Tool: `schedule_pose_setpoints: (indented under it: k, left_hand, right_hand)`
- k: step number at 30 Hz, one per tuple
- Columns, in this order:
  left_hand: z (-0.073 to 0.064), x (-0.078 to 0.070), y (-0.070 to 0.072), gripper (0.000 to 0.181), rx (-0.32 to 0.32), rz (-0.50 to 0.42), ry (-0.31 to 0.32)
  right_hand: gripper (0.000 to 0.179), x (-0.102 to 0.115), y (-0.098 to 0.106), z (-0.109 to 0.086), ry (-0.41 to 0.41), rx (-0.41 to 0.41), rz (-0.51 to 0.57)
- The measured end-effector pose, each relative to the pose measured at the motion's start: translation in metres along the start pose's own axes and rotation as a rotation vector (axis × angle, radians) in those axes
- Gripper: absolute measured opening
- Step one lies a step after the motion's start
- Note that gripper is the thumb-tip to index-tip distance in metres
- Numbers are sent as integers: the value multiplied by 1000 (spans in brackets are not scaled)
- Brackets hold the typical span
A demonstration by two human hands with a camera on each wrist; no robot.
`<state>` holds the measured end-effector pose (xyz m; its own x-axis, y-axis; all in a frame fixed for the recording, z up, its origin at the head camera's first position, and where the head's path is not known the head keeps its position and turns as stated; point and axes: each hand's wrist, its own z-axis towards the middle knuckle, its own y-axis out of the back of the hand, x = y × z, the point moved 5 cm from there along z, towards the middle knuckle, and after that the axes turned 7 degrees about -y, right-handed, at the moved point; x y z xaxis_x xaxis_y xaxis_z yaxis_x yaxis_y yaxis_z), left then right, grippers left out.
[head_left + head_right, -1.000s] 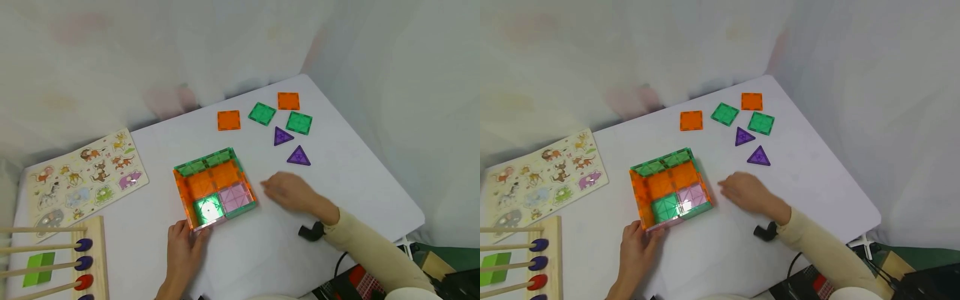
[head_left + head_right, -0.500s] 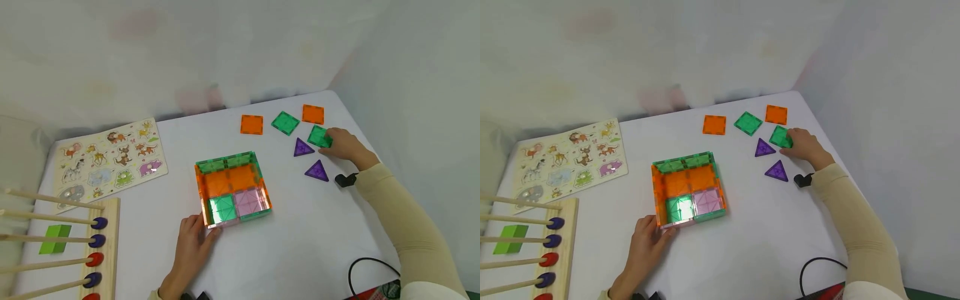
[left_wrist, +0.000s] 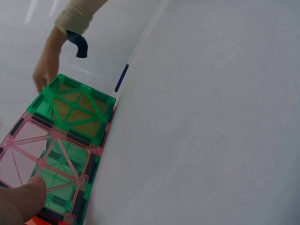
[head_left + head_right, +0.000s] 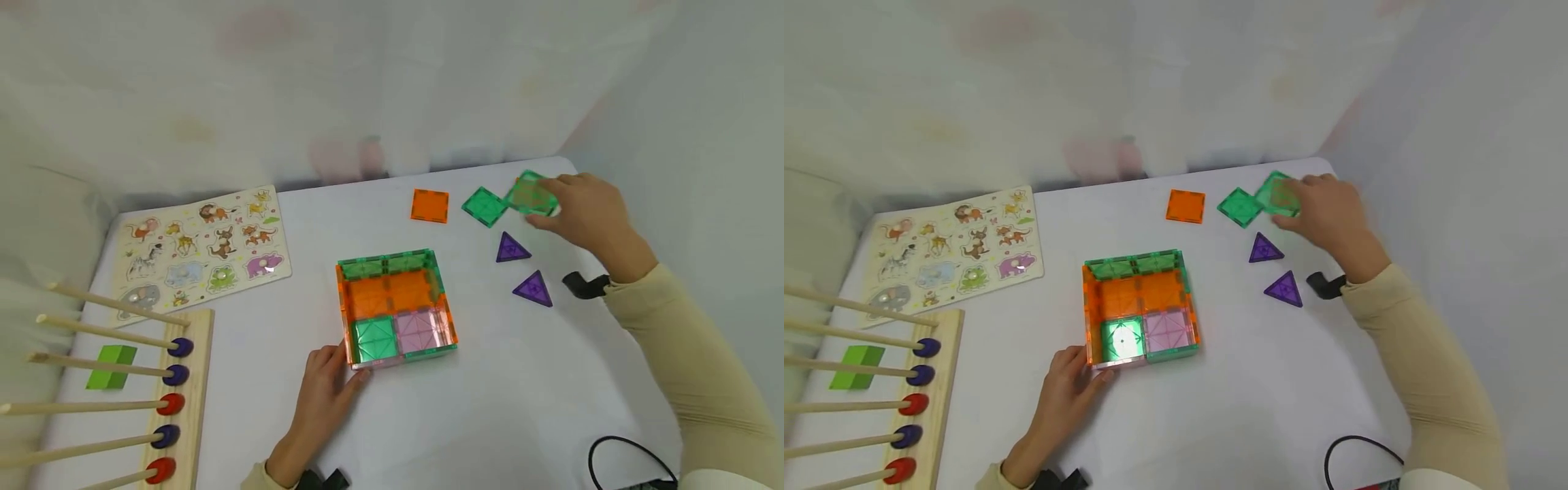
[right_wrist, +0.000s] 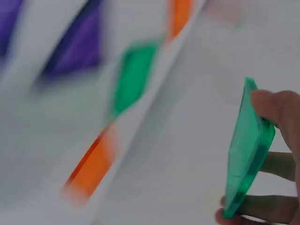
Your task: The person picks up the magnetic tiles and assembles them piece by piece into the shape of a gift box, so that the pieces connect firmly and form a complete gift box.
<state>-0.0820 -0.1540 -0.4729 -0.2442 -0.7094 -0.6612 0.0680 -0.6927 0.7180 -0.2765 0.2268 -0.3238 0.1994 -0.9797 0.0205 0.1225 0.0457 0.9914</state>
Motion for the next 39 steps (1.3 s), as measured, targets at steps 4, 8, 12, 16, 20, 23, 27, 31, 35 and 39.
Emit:
schedule_pose_setpoints:
  k: [4,8,12,16,20,23,27,31,35,39]
  left_hand:
    - [0,-1,-2,63,8,-11,3]
    - [1,-2,-1,63,5,-23,-2]
    - [2,-1,-1,63,17,-17,0]
    - [2,-1,0,63,23,-8,-12]
    - [2,-2,1,63,19,-8,-24]
    - [2,-2,1,63,21,-7,-11]
    - [4,-2,0,63,32,-10,-3]
    - [4,-2,-1,59,18,-11,-18]
    - [2,-2,-1,54,-11,-2,-47]
    - [0,-2,1,54,-41,11,-71]
  right_hand:
    - [66,106,8,-1,341,8,124]
    - [67,189,-5,-6,614,99,151]
    - [67,225,-25,-4,656,214,147]
    - [69,233,-40,-3,634,298,134]
    - [72,234,-45,-2,643,304,109]
    - [73,235,-47,-2,657,294,97]
    - [74,233,-47,-3,647,282,100]
    - [74,232,-48,-4,632,273,104]
    - [73,233,-49,-5,626,273,106]
    - [73,229,-47,-4,628,281,154]
